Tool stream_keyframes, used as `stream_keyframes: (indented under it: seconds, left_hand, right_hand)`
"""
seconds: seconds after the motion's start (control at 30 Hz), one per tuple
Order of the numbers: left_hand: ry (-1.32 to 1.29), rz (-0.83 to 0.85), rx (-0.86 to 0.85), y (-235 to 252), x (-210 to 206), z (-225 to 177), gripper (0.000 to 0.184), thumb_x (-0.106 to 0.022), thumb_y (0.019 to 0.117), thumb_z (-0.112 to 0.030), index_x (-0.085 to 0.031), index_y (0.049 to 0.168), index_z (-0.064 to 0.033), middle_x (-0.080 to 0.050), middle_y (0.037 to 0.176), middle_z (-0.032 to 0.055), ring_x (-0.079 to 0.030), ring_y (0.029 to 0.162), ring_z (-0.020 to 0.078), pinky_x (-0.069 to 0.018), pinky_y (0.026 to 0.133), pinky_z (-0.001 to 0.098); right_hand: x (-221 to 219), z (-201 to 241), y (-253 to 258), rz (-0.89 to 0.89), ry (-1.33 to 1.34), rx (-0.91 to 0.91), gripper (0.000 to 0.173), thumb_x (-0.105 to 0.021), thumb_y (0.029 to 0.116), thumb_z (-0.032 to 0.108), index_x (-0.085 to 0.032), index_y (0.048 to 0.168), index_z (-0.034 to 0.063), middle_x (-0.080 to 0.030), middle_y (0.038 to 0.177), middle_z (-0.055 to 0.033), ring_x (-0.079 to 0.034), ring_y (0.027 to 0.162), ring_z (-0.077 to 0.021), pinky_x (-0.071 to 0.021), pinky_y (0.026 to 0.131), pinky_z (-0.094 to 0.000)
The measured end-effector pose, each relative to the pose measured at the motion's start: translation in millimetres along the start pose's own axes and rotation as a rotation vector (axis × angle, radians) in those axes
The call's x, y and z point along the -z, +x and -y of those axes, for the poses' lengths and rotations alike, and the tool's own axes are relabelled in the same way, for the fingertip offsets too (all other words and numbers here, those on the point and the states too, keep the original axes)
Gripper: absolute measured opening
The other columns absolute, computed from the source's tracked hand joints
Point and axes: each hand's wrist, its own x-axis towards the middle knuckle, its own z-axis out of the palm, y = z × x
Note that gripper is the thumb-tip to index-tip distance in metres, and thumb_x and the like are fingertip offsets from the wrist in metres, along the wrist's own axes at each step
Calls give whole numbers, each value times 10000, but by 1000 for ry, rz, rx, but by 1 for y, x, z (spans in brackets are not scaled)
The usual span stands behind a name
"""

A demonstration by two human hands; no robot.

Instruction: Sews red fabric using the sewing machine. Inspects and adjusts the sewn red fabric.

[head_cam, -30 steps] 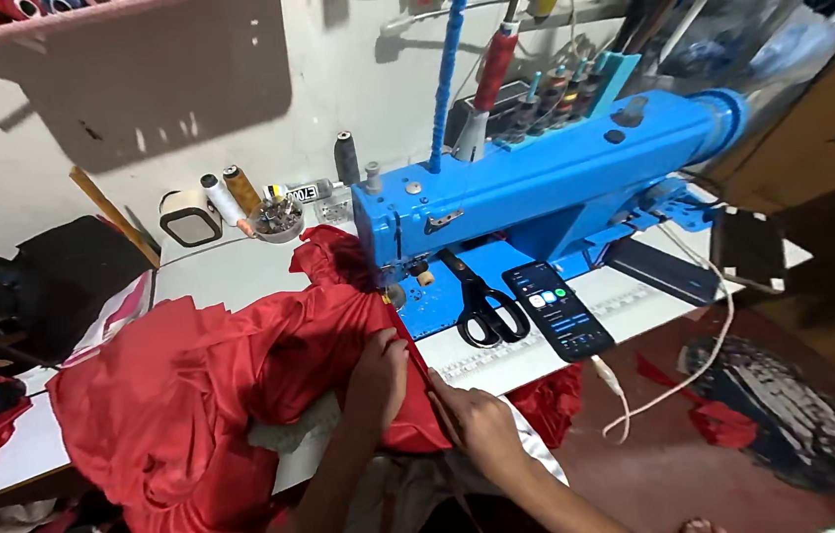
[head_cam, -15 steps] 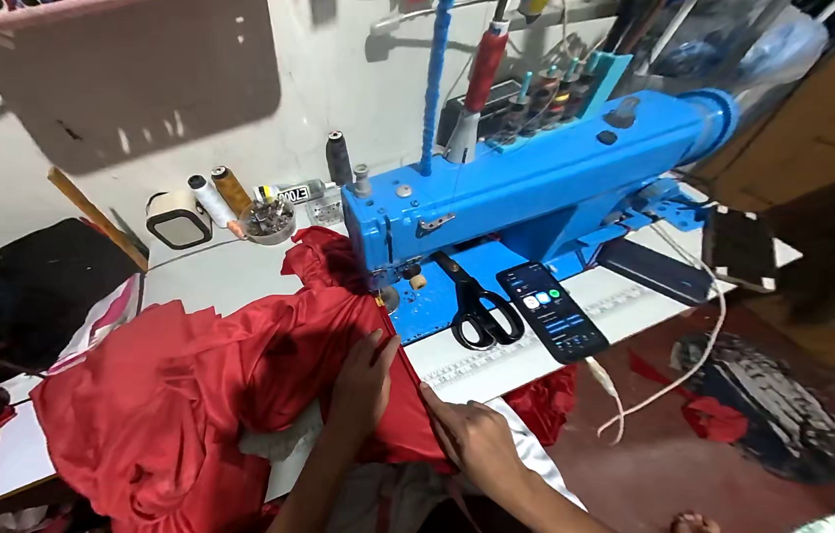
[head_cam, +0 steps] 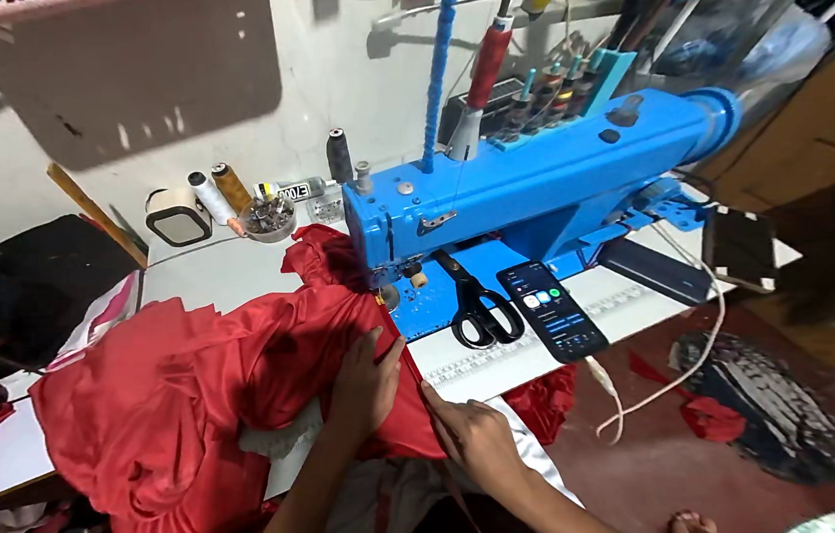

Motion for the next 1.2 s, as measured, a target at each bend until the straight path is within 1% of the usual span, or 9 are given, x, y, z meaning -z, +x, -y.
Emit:
stream_keyframes:
  seconds: [0.13, 0.23, 0.3, 0.37, 0.47, 0.57, 0.67, 0.97, 1.2]
  left_hand:
    - [-31, 45, 45, 2, 4, -3, 419, -453, 1043, -350, -695, 1340, -181, -591, 1410, 222, -568, 1301, 410, -479, 1041, 514]
    - [-97, 34, 109, 5, 5, -9, 453, -572, 991, -458, -722, 1295, -157, -599, 1393, 222, -564, 1291, 411, -480, 1024, 532]
    - [-120, 29, 140, 6, 5, -11, 464, -634, 947, -457, -729, 1280, -148, -598, 1389, 228, -560, 1291, 422, -476, 1027, 545]
    - [-142, 38, 138, 6, 6, -10, 458, -659, 934, -426, -726, 1280, -132, -596, 1389, 239, -551, 1300, 438, -469, 1035, 563]
    - [-176, 48, 112, 4, 8, -6, 440, -678, 924, -365, -724, 1270, -97, -598, 1384, 247, -548, 1310, 440, -460, 1060, 567]
    - [-157, 18, 82, 2, 4, -1, 445, -668, 938, -419, -739, 1241, -102, -614, 1369, 230, -563, 1306, 407, -473, 1059, 542]
    - [-138, 7, 46, 1, 3, 7, 446, -652, 946, -446, -743, 1241, -125, -620, 1368, 218, -564, 1314, 392, -478, 1063, 531]
    - [-116, -5, -33, 4, 6, 19, 460, -660, 923, -476, -752, 1214, -133, -649, 1335, 191, -589, 1287, 377, -490, 1047, 523]
    - [-177, -4, 22, 13, 5, 24, 514, -718, 886, -467, -701, 1142, -22, -628, 1353, 209, -530, 1362, 383, -452, 1116, 493]
  right_hand:
    - [0, 1, 1, 42, -26, -8, 368, -512, 954, 169, -766, 1201, 67, -634, 555, -19, -596, 458, -180, -466, 453, -326]
    - [6, 2, 6, 112, -5, -31, 377, -493, 982, 240, -787, 1151, 77, -625, 551, -31, -620, 467, -207, -508, 454, -365]
    - [14, -1, 18, 149, 82, -49, 387, -496, 1011, 311, -805, 989, 79, -658, 596, -44, -660, 517, -218, -535, 470, -402]
    - [18, -9, 39, 149, 153, -53, 402, -513, 1028, 312, -739, 809, 61, -674, 649, -70, -694, 592, -232, -556, 512, -435]
    - [10, -24, 77, 108, 176, 3, 326, -526, 1026, 233, -771, 944, 34, -744, 829, -109, -745, 781, -270, -611, 677, -448]
    - [-15, -41, 101, 159, 189, 99, 273, -536, 1000, 156, -775, 1100, 67, -739, 1019, -112, -699, 944, -315, -585, 806, -445]
    - [-35, -48, 110, 185, 203, 175, 266, -556, 954, 75, -778, 1099, 86, -732, 1199, -98, -686, 1076, -333, -572, 874, -483]
    - [-47, -50, 102, 101, 141, 205, 255, -550, 943, 92, -783, 1045, 108, -742, 1224, -32, -693, 1078, -288, -557, 818, -448]
    - [-49, -47, 112, 112, 134, 165, 235, -545, 944, 69, -760, 1028, 119, -747, 1203, -21, -693, 1044, -288, -543, 801, -466]
